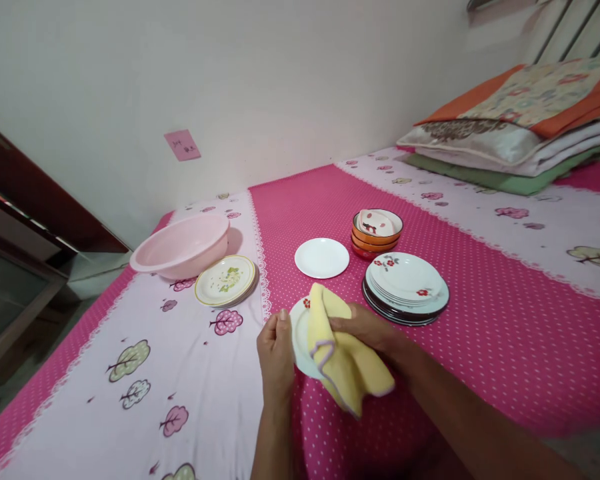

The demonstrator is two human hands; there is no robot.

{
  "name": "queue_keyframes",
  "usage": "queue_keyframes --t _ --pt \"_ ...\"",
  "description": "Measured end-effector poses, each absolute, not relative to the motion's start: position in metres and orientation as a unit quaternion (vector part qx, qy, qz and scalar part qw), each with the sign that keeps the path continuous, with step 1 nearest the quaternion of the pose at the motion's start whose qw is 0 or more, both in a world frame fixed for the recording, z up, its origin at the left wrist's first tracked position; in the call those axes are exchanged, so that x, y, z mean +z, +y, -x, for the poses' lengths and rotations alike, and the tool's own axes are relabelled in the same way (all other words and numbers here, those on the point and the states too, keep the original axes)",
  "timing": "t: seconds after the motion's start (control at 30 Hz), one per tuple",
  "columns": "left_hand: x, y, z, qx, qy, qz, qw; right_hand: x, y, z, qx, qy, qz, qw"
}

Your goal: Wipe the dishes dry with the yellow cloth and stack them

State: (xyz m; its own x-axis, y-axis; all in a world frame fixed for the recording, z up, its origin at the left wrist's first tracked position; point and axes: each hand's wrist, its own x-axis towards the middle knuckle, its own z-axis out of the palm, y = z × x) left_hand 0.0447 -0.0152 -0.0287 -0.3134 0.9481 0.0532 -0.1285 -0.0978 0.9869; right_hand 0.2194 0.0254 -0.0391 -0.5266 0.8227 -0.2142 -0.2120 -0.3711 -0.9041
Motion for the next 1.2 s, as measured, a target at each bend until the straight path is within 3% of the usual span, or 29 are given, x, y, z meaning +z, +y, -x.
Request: queue_keyframes --t 0.23,0.47,0.63,1.2 --pt "-0.03 -0.015 -0.043 0.603 0.535 -0.438 0.398 -0.042 0.027 -0.222 0.762 -0.459 0.312 0.334" --pt "-0.036 -0.018 -0.047 0.683 0.561 -0.369 0.288 -0.045 0.004 -0.179 0.822 -0.29 0.285 0.399" --pt "-0.034 -0.018 -0.048 0.709 0.575 -0.335 0.232 -0.05 -0.01 -0.154 0.871 -0.207 0.24 0.375" --pt "-0.036 -0.01 -0.06 0.598 0.504 -0.423 0.458 -0.046 0.028 -0.194 0.828 -0.193 0.273 0.45"
